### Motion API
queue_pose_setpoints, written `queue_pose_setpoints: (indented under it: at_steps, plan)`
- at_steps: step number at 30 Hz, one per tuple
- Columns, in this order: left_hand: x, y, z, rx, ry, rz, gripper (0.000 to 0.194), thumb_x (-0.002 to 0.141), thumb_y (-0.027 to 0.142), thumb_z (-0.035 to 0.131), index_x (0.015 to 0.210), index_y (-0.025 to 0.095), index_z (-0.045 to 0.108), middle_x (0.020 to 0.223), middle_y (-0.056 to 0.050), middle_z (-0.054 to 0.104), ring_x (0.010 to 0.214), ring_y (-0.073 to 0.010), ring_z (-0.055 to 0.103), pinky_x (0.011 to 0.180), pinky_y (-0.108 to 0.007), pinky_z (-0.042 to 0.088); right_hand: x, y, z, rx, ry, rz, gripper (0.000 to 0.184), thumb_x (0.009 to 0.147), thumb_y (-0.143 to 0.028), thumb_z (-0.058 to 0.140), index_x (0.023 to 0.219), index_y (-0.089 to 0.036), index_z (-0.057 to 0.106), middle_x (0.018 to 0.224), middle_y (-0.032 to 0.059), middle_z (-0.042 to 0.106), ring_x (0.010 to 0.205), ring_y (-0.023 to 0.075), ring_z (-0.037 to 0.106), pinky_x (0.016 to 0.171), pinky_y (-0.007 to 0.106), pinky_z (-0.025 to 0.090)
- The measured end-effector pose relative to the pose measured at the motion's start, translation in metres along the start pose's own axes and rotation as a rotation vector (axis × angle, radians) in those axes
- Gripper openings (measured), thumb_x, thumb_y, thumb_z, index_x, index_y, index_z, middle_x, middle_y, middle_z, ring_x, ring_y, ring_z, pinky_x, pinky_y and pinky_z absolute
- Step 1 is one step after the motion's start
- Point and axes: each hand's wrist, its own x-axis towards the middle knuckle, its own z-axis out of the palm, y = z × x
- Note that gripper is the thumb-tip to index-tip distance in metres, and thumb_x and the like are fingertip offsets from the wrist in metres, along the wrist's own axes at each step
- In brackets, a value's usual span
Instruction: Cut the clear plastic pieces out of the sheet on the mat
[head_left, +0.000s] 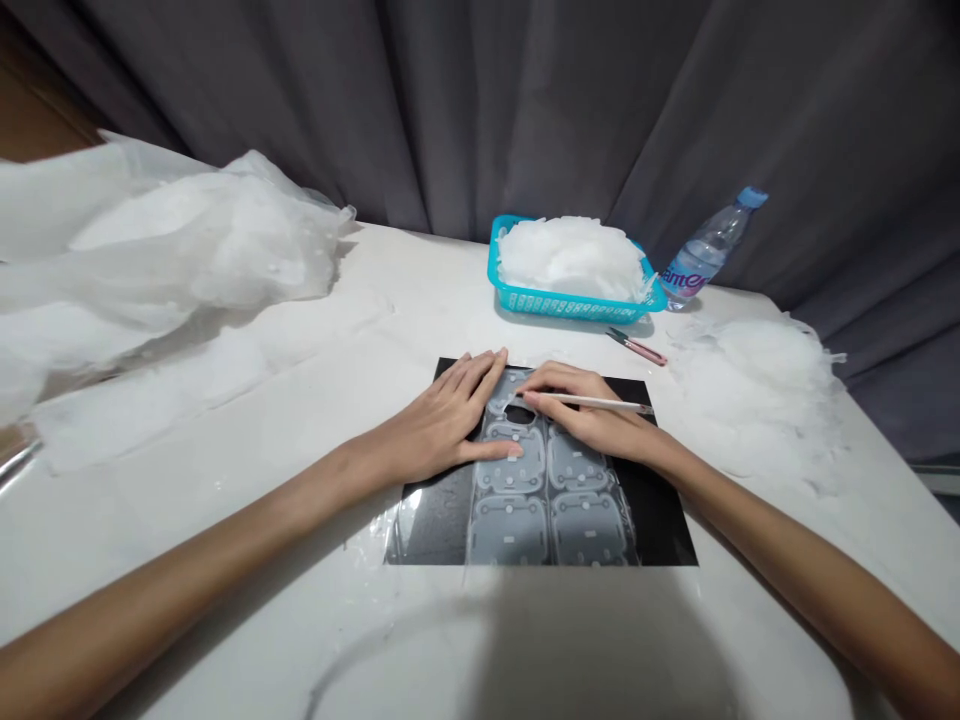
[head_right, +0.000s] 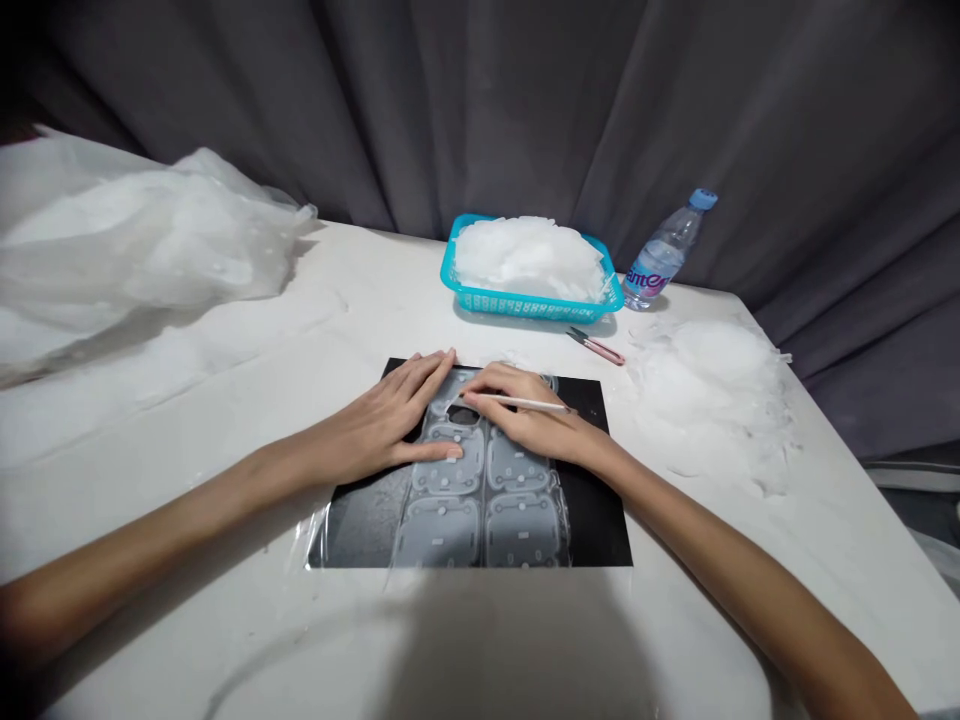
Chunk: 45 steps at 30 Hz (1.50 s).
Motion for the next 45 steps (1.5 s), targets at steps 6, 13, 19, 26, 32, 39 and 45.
queue_pose_setpoints:
  at_steps: [6, 13, 19, 26, 32, 39, 45]
  plan:
    - [-0.010, 0.016, -0.010, 0.012, 0.248, -0.193, 0.108, 0.083, 0.090, 0.054, 0.147, 0.005, 0.047, 0.139, -0.025, 0.056, 0.129, -0.0413, 0.053, 0.111, -0.055, 0.044, -0.020, -0.005, 0.000, -0.101, -0.058, -0.154, 0.022, 0.107, -0.029, 0.058, 0.125, -0.025, 0.070, 0.118, 0.0081, 0.071, 0.114, 0.0231, 0.066, 0.099, 0.042, 0.055]
    - [-0.009, 0.027, -0.022, -0.294, 0.113, -0.494, 0.063, 0.104, 0.069, 0.036, 0.075, 0.020, 0.064, 0.081, -0.006, 0.067, 0.083, -0.0250, 0.061, 0.079, -0.037, 0.041, -0.024, -0.009, -0.001, -0.118, -0.049, -0.233, 0.025, 0.108, -0.025, 0.055, 0.130, -0.023, 0.067, 0.117, 0.0092, 0.070, 0.112, 0.0220, 0.067, 0.098, 0.041, 0.057]
    - [-0.001, 0.029, -0.012, -0.848, 0.135, -0.368, 0.041, 0.098, 0.058, 0.059, 0.088, 0.018, 0.067, 0.085, -0.001, 0.066, 0.080, -0.0189, 0.059, 0.075, -0.030, 0.043, -0.028, -0.010, 0.004, -0.044, -0.057, -0.214, 0.026, 0.107, -0.025, 0.056, 0.131, -0.026, 0.065, 0.122, 0.0090, 0.069, 0.114, 0.0223, 0.066, 0.100, 0.042, 0.056]
    - [-0.002, 0.038, -0.014, -1.163, 0.198, -0.417, 0.033, 0.095, 0.049, 0.070, 0.105, 0.018, 0.070, 0.101, -0.005, 0.075, 0.094, -0.0219, 0.068, 0.087, -0.031, 0.049, -0.025, -0.013, -0.019, 0.108, 0.134, -0.105, 0.032, 0.112, -0.032, 0.043, 0.101, -0.023, 0.073, 0.100, 0.0064, 0.069, 0.101, 0.0225, 0.063, 0.099, 0.044, 0.048]
    - [0.004, 0.033, -0.006, -1.416, 0.202, -0.445, 0.030, 0.087, 0.036, 0.073, 0.108, 0.015, 0.072, 0.099, -0.008, 0.079, 0.090, -0.0237, 0.072, 0.087, -0.035, 0.053, -0.025, -0.004, -0.021, -0.116, 0.235, 0.050, 0.037, 0.113, -0.040, 0.038, 0.093, -0.021, 0.063, 0.094, 0.0065, 0.063, 0.093, 0.0235, 0.058, 0.088, 0.041, 0.044]
    - [0.010, 0.030, -0.003, -1.453, 0.249, -0.377, 0.038, 0.081, 0.031, 0.082, 0.113, 0.017, 0.067, 0.108, -0.006, 0.078, 0.092, -0.0188, 0.072, 0.089, -0.030, 0.056, -0.027, -0.013, 0.000, 0.035, 0.008, 0.080, 0.016, 0.104, -0.034, 0.065, 0.095, -0.021, 0.070, 0.087, 0.0022, 0.066, 0.092, 0.0208, 0.054, 0.084, 0.034, 0.043]
    - [0.008, 0.030, -0.004, -1.276, 0.187, -0.340, 0.049, 0.079, 0.033, 0.090, 0.119, 0.017, 0.067, 0.112, -0.007, 0.077, 0.097, -0.0200, 0.072, 0.087, -0.029, 0.057, -0.026, -0.011, -0.001, 0.113, 0.038, 0.042, 0.011, 0.100, -0.030, 0.069, 0.093, -0.022, 0.073, 0.085, 0.0022, 0.066, 0.087, 0.0200, 0.053, 0.080, 0.033, 0.043]
